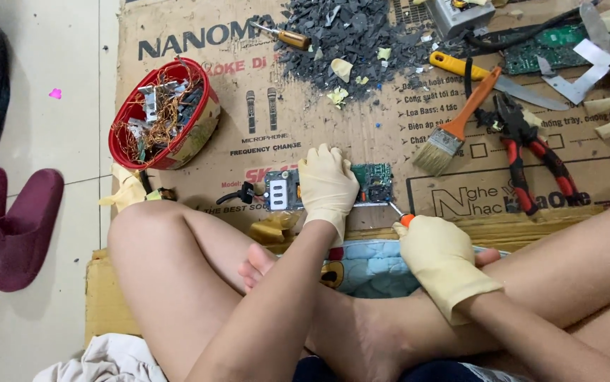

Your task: Removing electronic components from a circuit board using pliers and a screwdriver.

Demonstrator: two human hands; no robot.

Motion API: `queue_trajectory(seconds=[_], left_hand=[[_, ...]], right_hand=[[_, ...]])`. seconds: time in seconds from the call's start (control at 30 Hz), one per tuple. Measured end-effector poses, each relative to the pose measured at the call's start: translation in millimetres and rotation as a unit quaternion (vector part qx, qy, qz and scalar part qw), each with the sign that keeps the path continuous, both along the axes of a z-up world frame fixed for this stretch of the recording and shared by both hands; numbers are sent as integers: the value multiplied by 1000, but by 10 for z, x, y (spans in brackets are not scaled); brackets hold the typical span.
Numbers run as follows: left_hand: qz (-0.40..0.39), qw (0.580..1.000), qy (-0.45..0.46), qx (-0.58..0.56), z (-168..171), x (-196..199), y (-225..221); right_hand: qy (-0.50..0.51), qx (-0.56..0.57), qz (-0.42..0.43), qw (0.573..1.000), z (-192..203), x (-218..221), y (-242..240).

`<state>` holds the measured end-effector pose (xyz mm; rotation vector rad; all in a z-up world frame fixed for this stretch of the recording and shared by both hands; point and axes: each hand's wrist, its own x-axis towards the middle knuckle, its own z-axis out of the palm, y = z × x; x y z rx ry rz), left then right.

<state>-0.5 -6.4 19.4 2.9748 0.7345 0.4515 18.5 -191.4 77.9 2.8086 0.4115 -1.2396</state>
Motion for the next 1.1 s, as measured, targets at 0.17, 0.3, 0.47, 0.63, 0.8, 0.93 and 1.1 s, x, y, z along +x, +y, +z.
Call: queue_trajectory(seconds=[0.17,0.3,0.47,0.63,0.8,0.93,1.1], left_hand=[[9,1000,-6,-9,-4,-15,-10],[16,1000,-15,-19,62,-6,-14],[57,997,-42,-34,-79,49,74],[76,996,-33,-41,-43,62,91],[84,996,-42,-2,-134,91,97],[87,995,-35,-11,-126,75,100],[89,995,-35,-14,-85,97,87]], right_hand=[[-17,-13,48,999,202,85,-9],[-31,0,62,998,112,137,-70],[-51,50,34,997,151,207,2],[-56,81,-7,995,72,244,-35],[-124,229,-125,957,-183,288,17],[-80,173,-155,969,-233,415,38],[23,54,-48,997,84,520,-47]])
